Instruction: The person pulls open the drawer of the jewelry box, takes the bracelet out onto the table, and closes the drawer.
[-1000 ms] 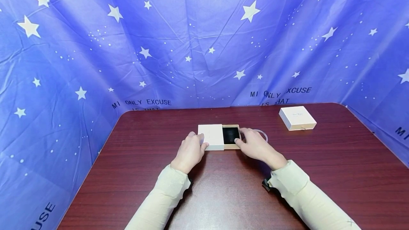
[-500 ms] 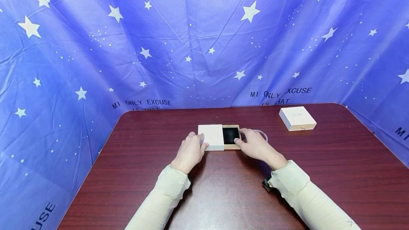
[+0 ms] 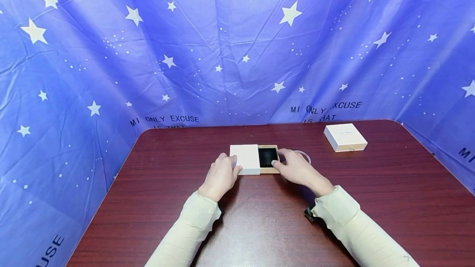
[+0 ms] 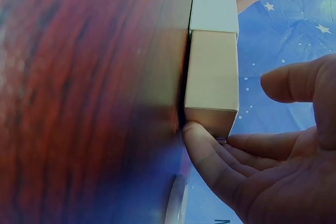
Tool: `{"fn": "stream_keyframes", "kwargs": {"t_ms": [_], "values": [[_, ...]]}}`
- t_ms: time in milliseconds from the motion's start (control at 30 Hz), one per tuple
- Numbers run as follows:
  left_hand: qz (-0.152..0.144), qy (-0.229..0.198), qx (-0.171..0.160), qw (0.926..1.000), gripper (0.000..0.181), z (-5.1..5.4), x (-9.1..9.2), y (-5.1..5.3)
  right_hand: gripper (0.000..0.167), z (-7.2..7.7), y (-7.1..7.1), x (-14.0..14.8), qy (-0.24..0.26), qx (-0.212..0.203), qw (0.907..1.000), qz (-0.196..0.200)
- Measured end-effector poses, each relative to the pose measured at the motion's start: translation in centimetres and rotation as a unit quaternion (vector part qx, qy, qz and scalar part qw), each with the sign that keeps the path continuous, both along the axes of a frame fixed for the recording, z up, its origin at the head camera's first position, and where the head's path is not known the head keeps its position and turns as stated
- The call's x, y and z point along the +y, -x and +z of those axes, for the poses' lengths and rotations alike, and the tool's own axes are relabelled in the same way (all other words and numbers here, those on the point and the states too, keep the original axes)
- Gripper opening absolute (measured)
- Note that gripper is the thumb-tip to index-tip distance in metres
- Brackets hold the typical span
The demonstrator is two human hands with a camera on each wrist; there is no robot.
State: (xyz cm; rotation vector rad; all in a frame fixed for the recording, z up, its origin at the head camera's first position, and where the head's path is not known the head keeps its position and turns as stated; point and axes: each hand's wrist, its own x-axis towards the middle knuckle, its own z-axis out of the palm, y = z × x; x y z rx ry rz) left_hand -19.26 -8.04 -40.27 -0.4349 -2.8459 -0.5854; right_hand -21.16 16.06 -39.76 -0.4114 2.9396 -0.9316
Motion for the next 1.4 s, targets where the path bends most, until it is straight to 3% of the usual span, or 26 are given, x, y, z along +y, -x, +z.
{"fn": "stream_keyframes", "kwargs": {"t_ms": [1400], "values": [[0.004, -0.002, -0.006, 1.0000, 0.019, -0.17, 0.02, 0.08, 0.052, 0.28, -0.06, -0.13, 0.035, -0.042, 0.9985, 0.003]]}}
